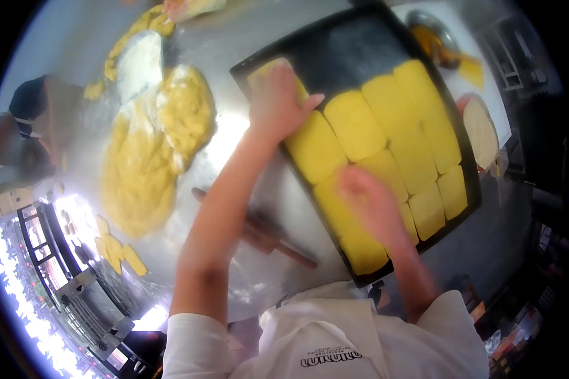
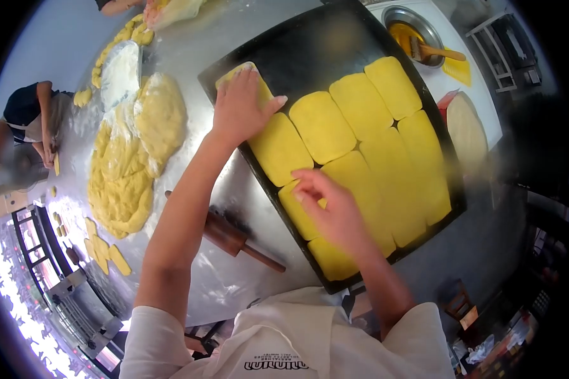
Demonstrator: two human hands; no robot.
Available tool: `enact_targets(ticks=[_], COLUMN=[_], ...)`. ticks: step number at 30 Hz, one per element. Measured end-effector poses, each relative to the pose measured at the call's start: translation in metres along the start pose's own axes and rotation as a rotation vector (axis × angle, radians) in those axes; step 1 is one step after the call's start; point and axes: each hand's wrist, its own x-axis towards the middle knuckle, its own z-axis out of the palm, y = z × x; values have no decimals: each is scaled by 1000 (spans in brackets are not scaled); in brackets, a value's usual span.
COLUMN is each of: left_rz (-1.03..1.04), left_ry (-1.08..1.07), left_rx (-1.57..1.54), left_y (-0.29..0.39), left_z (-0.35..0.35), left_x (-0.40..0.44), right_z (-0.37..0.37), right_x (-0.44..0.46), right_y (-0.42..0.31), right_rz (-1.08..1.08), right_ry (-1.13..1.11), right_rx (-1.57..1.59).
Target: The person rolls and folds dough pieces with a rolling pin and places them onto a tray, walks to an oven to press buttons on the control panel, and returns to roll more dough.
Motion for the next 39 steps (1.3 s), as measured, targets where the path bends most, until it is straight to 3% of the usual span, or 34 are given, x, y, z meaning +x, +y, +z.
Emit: enact_targets(ticks=[8,11,14,17,26,29,32,35,39], left_rz=[31,25,72,38,-50,-13,57,223,219], left_ry=[-38,-1,199,226,69,-52,0,87,24], left_rx=[-223,-44,48,120,81,-102,-154,-71,-76], left_y=[-19,-4,-12,-8,2,-6,9,-4,14], left_z=[1,-25,3,10,-5,-18,-54,-28,-31], left_x=[13,7,4,10,19,23,2,-36,-52], right_z=[7,4,1,2,3,3,4,6,14], right_x=[-43,-54,-60,-62,-69,-76,-81,-88,-100], right_y=[-8,-4,0,6,13,13,16,16,18], right_rz=[-92,-85,-52,-102,-140,-126,-120,-67,-10], right_ry=[-38,-28,-40,-43,-16,-22,-16,-3,-32], right_rx=[2,-1,44,33,35,26,32,50,37])
